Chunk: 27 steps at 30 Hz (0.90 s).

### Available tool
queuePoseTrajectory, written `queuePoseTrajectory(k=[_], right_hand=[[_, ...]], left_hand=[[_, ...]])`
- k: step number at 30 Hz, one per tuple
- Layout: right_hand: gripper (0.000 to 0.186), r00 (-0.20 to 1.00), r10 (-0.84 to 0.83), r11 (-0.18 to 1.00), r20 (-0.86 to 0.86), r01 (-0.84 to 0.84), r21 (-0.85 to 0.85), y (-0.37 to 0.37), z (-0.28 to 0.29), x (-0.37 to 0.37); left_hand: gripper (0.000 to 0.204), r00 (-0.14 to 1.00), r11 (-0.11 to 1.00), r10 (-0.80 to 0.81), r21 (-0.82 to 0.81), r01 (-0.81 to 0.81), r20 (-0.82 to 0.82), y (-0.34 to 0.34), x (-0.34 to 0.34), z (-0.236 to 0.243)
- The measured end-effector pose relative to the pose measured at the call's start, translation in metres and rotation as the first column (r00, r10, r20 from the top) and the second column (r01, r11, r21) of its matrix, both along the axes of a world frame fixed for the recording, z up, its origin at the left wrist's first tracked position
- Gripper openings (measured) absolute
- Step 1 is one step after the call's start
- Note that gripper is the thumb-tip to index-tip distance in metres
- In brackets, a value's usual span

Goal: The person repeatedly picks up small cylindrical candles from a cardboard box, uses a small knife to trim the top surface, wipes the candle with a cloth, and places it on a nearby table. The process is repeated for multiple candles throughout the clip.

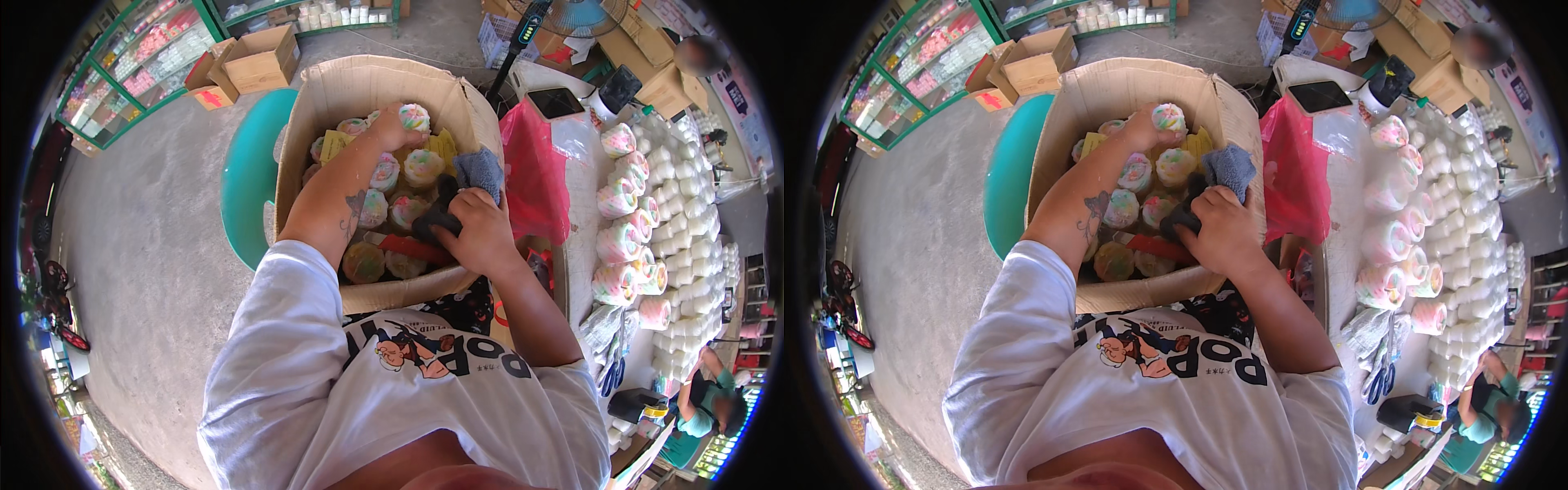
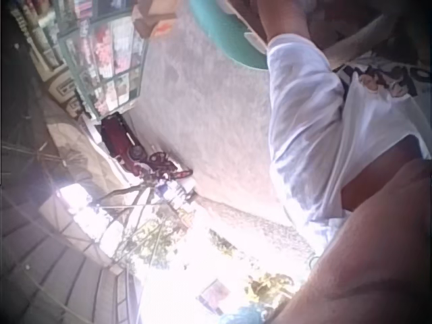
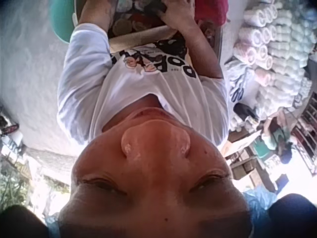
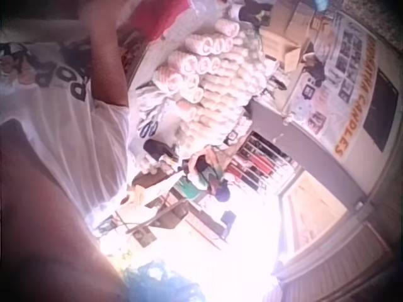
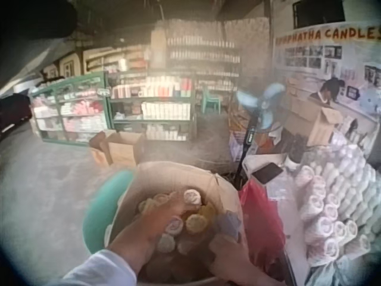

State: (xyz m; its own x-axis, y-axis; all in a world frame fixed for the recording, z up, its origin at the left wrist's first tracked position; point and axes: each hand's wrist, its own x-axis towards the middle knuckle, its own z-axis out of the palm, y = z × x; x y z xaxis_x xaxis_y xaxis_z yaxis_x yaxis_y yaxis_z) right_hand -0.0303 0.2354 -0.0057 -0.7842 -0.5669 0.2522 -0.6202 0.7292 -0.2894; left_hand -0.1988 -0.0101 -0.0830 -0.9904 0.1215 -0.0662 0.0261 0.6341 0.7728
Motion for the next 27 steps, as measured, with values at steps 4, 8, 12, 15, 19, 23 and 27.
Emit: queuePoseTrajectory(k=[4,8,12,15,19,23,27], right_hand=[[0.031,1.0,0.013,1.0,-0.022,-0.013,-0.004,0.0,0.0,0.001],[0.031,0.999,0.002,1.0,-0.04,-0.003,-0.021,0.001,0.001,0.0],[0.029,0.999,0.027,1.0,-0.046,-0.027,0.012,-0.002,0.004,0.001],[0.026,0.999,0.046,0.998,0.021,-0.044,-0.052,-0.001,-0.007,-0.004],[0.024,0.997,0.072,0.988,0.033,-0.067,-0.136,0.006,-0.008,-0.005],[0.026,0.993,0.116,0.992,0.017,-0.115,-0.048,0.013,-0.008,-0.006],[0.031,0.994,0.039,0.957,0.1,-0.066,0.281,-0.009,0.033,0.005]], left_hand=[[0.098,0.992,0.972,0.126,-0.199,-0.127,-0.016,0.005,-0.003,-0.009],[0.099,0.994,0.913,-0.105,-0.393,0.107,0.027,0.017,0.043,0.07],[0.098,0.94,0.663,-0.283,-0.668,0.337,0.193,0.038,0.073,0.069],[0.096,0.969,0.715,-0.241,-0.665,0.215,0.055,0.048,0.067,0.023],[0.094,0.974,0.862,-0.219,-0.478,0.167,-0.055,0.03,0.061,0.035],[0.095,0.995,0.946,-0.072,-0.321,0.045,-0.073,0.02,0.089,0.107],[0.09,0.98,0.958,0.133,0.275,-0.087,-0.151,0.006,0.133,0.124]])
